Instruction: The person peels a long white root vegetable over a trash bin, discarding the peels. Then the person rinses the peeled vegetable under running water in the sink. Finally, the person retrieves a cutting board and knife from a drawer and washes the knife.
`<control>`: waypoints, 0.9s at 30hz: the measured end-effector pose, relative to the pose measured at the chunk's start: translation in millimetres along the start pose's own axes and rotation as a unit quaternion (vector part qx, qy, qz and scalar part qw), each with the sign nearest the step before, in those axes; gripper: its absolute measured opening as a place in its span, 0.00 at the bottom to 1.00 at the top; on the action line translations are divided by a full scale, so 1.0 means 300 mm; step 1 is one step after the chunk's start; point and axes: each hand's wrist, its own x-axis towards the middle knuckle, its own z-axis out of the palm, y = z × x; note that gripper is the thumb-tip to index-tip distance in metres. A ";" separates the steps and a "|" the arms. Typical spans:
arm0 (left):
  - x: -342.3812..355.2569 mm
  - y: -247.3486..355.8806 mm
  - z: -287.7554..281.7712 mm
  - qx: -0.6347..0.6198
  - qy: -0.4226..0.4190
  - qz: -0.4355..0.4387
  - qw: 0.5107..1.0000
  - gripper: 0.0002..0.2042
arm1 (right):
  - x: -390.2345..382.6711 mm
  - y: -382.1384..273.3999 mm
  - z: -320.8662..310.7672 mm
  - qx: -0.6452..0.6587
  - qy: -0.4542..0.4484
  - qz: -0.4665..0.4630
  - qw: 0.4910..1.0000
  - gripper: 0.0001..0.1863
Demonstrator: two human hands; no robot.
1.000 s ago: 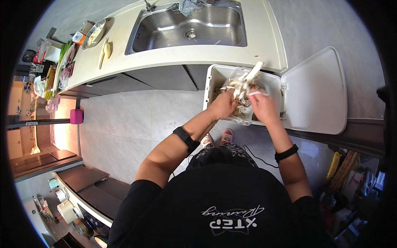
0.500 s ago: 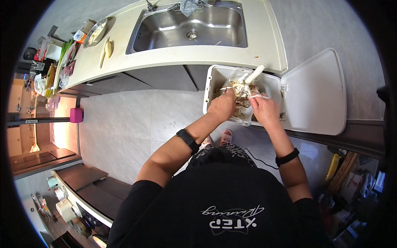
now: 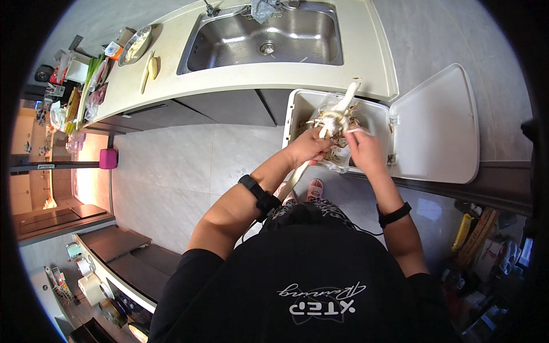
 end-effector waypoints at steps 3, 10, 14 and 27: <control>-0.009 0.005 -0.001 -0.061 -0.002 -0.026 0.998 0.03 | 0.006 0.010 0.009 -0.010 0.036 -0.025 0.999 0.15; -0.025 -0.002 0.008 -0.078 -0.012 -0.036 0.996 0.02 | 0.000 -0.003 0.012 -0.001 0.016 -0.009 1.000 0.15; -0.021 -0.015 0.006 -0.079 -0.020 -0.043 0.996 0.02 | 0.008 0.016 0.030 -0.009 0.028 0.037 0.999 0.15; -0.021 -0.012 0.012 -0.061 0.009 -0.049 0.997 0.03 | -0.025 -0.053 0.028 -0.021 0.050 -0.043 0.998 0.12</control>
